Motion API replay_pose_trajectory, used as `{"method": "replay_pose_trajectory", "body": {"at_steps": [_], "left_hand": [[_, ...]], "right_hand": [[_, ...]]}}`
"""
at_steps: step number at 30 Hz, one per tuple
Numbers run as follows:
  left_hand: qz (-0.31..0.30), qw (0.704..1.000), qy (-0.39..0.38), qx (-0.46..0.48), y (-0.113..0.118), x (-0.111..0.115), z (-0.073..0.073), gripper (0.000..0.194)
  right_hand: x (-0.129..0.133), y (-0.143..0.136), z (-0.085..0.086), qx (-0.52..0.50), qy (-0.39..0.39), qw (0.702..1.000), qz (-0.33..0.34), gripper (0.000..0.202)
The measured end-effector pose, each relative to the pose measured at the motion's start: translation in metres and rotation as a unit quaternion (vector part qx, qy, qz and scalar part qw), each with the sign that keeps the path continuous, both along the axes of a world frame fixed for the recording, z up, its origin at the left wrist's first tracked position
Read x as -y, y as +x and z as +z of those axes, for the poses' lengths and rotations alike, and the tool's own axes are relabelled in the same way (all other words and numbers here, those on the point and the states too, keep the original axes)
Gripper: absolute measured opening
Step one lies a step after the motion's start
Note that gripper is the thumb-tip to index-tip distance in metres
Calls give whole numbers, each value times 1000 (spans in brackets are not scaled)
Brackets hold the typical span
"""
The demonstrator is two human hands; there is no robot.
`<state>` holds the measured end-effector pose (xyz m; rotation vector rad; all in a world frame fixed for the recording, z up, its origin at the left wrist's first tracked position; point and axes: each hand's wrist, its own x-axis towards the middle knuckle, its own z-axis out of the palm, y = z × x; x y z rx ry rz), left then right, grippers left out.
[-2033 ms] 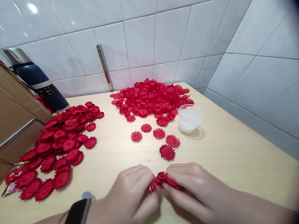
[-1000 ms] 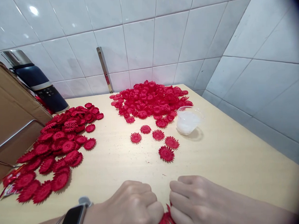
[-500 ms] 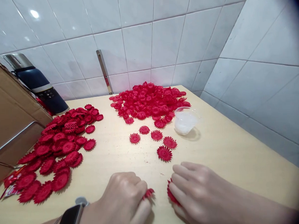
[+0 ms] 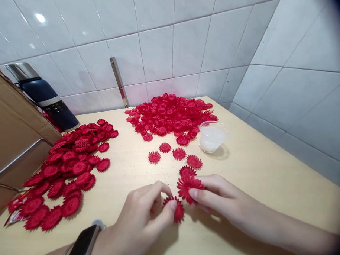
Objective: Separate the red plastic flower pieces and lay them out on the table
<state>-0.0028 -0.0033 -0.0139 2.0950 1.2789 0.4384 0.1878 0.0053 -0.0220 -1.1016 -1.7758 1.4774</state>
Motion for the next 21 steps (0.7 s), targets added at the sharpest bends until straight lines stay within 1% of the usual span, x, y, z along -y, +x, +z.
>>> {"method": "replay_pose_trajectory", "body": {"at_steps": [2,3,5,7,8,9,10,11,13,14,15,16,17,18,20,21], "left_hand": [[-18,998,7,53,-1,1,0,19],[-20,997,19,73,-1,1,0,21],[-29,994,47,95,-2,3,0,25],[-38,993,60,96,-2,4,0,20],[-38,994,59,88,-1,5,1,16],[-32,995,58,76,-1,5,1,14],[-24,996,55,62,-1,5,0,13],[-17,997,51,48,-1,5,0,14],[-15,998,47,30,-1,4,-2,16],[-17,998,51,27,-1,3,-3,15],[-21,998,60,29,-1,3,-4,13],[-26,996,73,32,-2,2,-6,9],[-32,995,92,39,-2,2,-7,4],[-38,992,113,46,-3,3,-8,5],[-55,985,154,59,-4,3,-9,21],[-65,980,174,68,-5,4,-9,28]], "right_hand": [[0,0,1,-11,-18,999,37,26],[0,-1,2,-6,-22,998,55,26],[1,-2,3,26,-4,996,83,26],[1,-3,1,81,61,991,87,27],[1,-3,-1,112,116,984,79,28],[1,-3,-4,145,190,969,65,30],[1,-3,-7,178,277,943,47,31],[1,-2,-10,210,367,906,29,32],[1,0,-17,262,521,812,-4,30],[1,1,-19,280,572,771,-14,29],[2,1,-20,289,601,745,-18,28],[2,1,-20,290,608,739,-18,27],[3,1,-20,284,598,749,-17,27],[4,0,-19,273,572,773,-13,29],[5,-1,-16,246,503,829,-6,32],[5,-2,-15,234,474,849,-3,32]]}}
